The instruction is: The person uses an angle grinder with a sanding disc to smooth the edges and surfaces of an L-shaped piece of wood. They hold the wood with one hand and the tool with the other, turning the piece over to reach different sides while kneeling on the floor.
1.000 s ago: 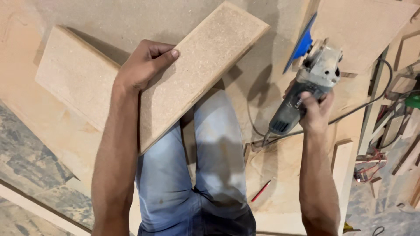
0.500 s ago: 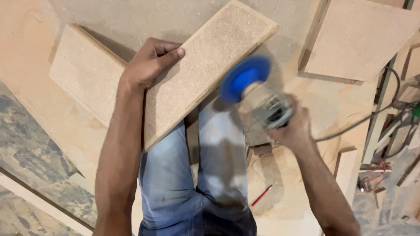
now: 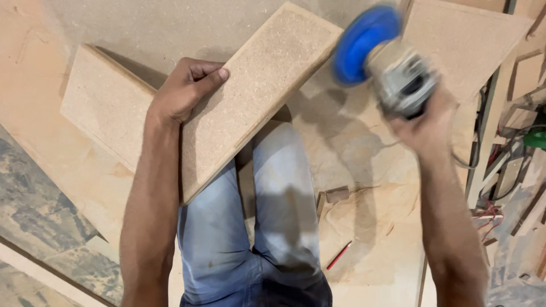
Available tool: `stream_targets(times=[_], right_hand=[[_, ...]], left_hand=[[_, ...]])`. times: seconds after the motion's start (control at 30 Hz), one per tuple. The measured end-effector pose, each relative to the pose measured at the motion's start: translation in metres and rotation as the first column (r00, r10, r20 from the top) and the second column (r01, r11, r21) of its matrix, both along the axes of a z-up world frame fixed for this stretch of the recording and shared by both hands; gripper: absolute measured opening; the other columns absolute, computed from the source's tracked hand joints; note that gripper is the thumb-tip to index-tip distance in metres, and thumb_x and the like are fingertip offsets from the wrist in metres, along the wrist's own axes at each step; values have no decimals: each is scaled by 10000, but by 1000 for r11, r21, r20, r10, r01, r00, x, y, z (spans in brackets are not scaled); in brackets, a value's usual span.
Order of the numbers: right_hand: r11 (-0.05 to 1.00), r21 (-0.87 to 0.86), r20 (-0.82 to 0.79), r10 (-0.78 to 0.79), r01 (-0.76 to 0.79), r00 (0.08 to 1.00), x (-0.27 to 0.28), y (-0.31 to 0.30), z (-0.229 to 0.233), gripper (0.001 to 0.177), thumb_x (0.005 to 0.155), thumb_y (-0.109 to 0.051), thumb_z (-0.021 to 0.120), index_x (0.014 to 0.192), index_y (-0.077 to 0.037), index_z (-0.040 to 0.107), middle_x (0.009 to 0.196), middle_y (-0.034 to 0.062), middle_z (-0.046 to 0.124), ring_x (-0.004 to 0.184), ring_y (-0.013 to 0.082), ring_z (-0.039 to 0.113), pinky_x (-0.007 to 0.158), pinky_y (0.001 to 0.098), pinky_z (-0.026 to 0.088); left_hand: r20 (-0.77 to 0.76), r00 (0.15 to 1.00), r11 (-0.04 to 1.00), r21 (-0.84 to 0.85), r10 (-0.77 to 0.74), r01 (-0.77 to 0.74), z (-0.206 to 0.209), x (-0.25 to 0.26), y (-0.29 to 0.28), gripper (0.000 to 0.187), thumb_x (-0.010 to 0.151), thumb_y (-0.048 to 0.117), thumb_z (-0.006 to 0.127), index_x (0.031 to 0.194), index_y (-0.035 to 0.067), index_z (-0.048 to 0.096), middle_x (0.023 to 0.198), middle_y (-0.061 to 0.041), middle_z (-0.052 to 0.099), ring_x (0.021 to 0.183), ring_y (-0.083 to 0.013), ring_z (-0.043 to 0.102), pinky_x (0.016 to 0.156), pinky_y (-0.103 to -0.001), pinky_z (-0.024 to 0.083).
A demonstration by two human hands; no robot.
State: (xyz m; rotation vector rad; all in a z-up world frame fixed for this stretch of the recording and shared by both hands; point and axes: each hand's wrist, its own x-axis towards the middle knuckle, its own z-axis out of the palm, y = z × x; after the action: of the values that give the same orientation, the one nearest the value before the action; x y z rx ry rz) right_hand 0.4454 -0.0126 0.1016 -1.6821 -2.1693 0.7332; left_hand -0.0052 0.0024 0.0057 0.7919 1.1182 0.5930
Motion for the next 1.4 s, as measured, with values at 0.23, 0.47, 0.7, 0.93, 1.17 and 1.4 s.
stream_targets(times=[0.23,0.47,0.7,0.93,1.17,1.4], right_hand=[[999,-7,33,40,-39,999,-30,-6,57,598,891,-187,872,1288,113,540,1060,224,726,909,294,761,823,355,624],[907,-351,157,302,-233,940,-125,-55,81,883,580,-247,910,1315,43,515,1051,263,692,893,403,726,739,484,584],[979,-202,335,42,29,941,-38,-3,74,606,795,-201,884,1239,72,574,957,226,713,832,352,736,777,425,614],[967,-64,4,-245,245,970,26,20,44,467,878,-27,861,1254,93,611,1114,191,726,1021,249,714,932,371,582],[842,-304,-260,-524,446,811,15,-38,-2,461,887,-22,841,1286,48,623,1168,103,714,1042,176,698,948,320,577],[693,-447,-302,-712,566,634,-5,-78,-15,402,859,3,793,1230,26,641,1095,78,708,959,148,684,866,290,565]], left_hand=[[-43,998,998,32,-46,47,0,4,-1,307,970,239,704,1094,-33,770,765,-78,737,562,-98,595,491,-276,451],[-116,987,994,-6,-109,109,-6,12,1,298,969,254,683,1001,-26,780,571,8,583,444,-72,380,403,-300,269],[-149,981,992,18,-125,129,-3,10,0,303,966,265,673,1024,-10,789,587,-4,623,447,-73,417,404,-305,302],[-511,812,946,-11,-284,324,18,32,2,476,963,419,657,1142,-12,751,880,-188,741,780,-293,716,767,-427,542],[-699,600,845,-11,-388,534,18,64,-15,754,926,495,686,1439,-25,499,1293,-299,613,1214,-429,597,1042,-484,466],[-818,426,719,22,-387,695,-16,137,-20,1037,831,576,750,1542,-1,263,1573,-353,200,1463,-528,177,1151,-665,142]])
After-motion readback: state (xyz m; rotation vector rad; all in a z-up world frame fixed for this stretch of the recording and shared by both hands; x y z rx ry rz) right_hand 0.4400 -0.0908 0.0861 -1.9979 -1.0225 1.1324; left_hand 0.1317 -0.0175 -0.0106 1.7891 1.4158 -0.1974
